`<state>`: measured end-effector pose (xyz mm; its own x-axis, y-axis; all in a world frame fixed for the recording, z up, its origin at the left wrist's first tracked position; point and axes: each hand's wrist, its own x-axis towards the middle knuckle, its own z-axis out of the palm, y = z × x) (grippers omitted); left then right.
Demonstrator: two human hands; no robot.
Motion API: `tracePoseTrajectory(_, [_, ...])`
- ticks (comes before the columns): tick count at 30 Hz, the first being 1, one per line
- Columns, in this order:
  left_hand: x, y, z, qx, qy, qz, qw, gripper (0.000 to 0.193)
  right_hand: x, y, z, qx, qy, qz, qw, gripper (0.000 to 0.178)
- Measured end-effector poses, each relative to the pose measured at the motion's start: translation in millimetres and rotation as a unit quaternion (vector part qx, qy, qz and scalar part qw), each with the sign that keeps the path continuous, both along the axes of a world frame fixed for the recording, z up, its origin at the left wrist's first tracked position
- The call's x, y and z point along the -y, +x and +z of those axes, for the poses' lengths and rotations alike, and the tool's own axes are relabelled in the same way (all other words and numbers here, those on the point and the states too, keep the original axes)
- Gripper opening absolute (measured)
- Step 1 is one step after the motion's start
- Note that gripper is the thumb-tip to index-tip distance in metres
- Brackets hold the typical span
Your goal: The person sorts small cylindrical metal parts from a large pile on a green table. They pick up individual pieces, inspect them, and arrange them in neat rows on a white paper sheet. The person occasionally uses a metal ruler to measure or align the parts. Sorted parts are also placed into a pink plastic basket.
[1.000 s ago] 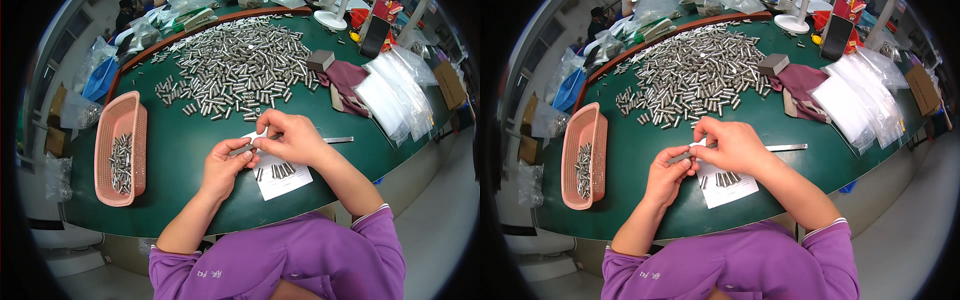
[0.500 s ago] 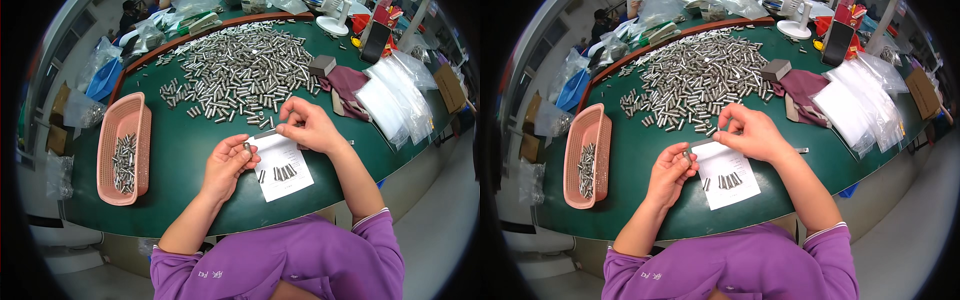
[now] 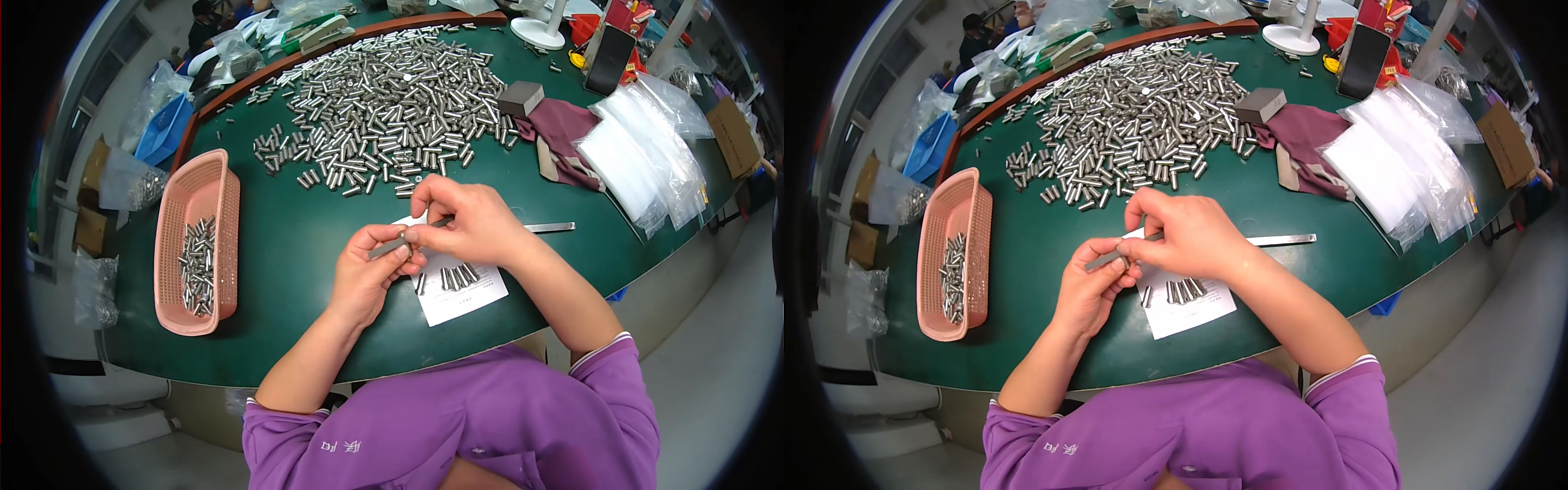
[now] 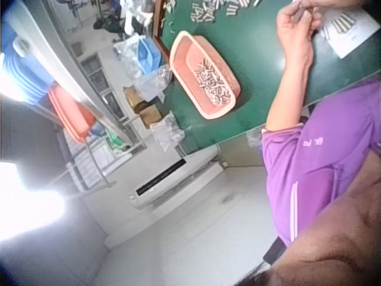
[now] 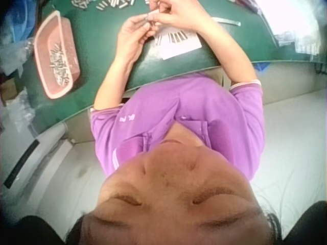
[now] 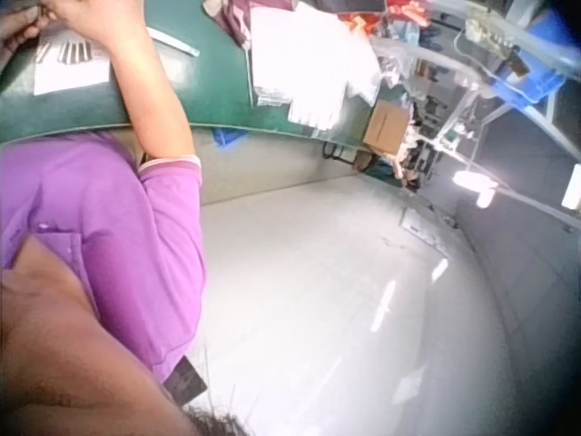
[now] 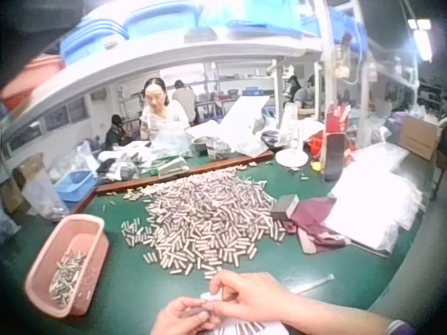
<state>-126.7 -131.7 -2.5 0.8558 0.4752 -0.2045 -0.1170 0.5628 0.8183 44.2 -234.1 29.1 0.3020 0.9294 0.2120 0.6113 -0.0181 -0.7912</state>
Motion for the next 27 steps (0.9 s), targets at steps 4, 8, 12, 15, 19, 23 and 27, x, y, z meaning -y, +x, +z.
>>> tracePoseTrajectory(4, [-4.7,-4.6,1.5,0.025,-0.002,0.004,1.0,0.02,14.2,30.3,5.0,-0.025,-0.07,-0.05,0.996,0.03])
tracePoseTrajectory(8, [-3.6,-2.6,2.2,0.007,-0.014,0.002,1.0,0.02,8.9,21.5,1.3,-0.054,-0.036,-0.022,0.998,0.03])
tracePoseTrajectory(12, [-1.1,-1.1,-0.5,-0.003,0.024,-0.012,1.0,0.023,-4.2,-6.8,-0.5,0.0,0.001,0.016,1.0,0.031])
tracePoseTrajectory(15, [-5.1,-3.9,-0.2,0.013,0.024,-0.015,0.999,0.024,3.6,11.0,-0.1,-0.031,-0.037,0.001,0.999,0.031])
tracePoseTrajectory(19, [-7.4,-3.9,1.0,0.019,-0.004,-0.004,1.0,0.023,16.2,37.6,2.4,-0.12,-0.069,-0.047,0.989,0.029])
tracePoseTrajectory(23, [-5.1,-0.9,-0.5,0.015,0.001,-0.021,1.0,0.021,7.4,19.3,2.1,-0.047,-0.047,-0.02,0.998,0.03])
tracePoseTrajectory(27, [-1.1,-0.7,-0.9,-0.009,0.022,-0.027,0.999,0.021,-2.6,-2.3,3.5,0.0,-0.011,0.016,1.0,0.031])
